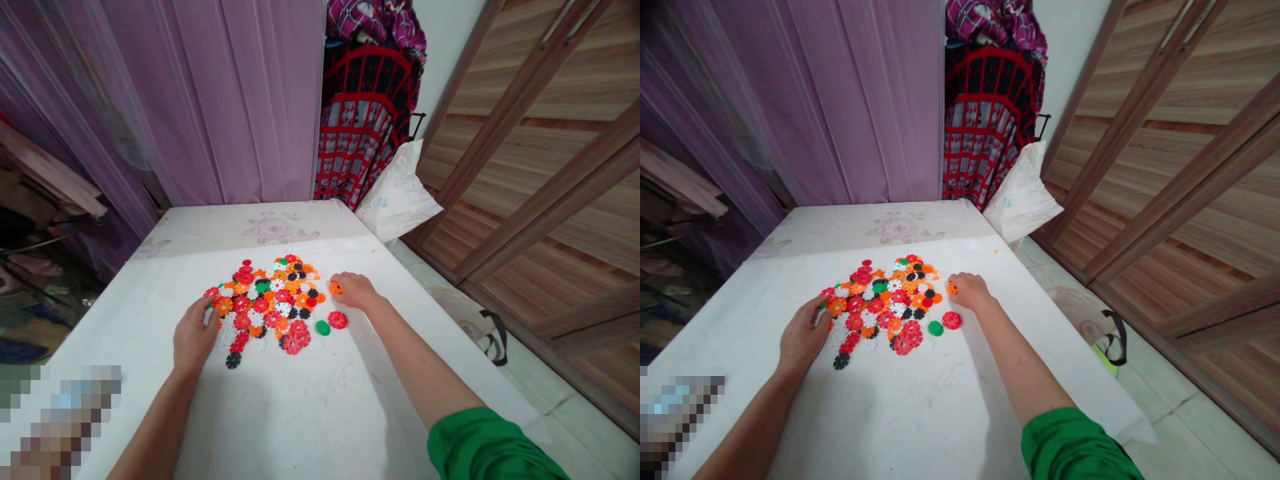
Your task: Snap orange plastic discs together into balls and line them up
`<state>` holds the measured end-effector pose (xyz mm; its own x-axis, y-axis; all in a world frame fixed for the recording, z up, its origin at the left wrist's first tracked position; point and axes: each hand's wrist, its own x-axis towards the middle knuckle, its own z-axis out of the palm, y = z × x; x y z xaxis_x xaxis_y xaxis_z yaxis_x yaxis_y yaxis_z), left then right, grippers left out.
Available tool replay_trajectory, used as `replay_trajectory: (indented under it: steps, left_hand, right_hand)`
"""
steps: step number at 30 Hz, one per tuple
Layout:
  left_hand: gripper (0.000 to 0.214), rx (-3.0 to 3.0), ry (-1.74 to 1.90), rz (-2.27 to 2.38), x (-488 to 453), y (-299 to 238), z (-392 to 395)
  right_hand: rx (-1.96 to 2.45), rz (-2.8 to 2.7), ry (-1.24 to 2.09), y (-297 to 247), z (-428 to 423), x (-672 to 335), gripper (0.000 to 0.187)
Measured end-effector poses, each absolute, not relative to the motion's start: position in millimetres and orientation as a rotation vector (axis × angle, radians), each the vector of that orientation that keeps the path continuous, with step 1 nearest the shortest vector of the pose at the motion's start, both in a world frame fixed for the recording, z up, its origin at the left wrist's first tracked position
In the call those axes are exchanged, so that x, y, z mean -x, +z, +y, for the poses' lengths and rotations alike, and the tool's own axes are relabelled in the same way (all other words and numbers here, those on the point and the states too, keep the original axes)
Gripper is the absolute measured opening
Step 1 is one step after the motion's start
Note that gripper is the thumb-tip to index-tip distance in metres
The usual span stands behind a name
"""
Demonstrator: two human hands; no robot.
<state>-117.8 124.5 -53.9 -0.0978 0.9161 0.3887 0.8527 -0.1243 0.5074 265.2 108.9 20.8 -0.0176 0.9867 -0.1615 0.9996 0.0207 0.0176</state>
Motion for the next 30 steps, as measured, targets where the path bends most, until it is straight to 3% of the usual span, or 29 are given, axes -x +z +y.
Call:
replay_trajectory:
  steps: [13,21,30]
  left_hand:
    - [0.038,-2.026,1.004,2.04,118,-53,124]
    - [0.035,-2.015,1.059,1.991,115,-51,123]
    - [0.036,-2.025,1.057,1.998,114,-50,122]
  right_hand:
    - [-1.975,2.123,-0.24,30,125,-265,0.043]
    - [-2.235,1.989,-0.259,33,115,-264,0.064]
    - [-2.299,1.905,-0.146,27,112,-241,0.037]
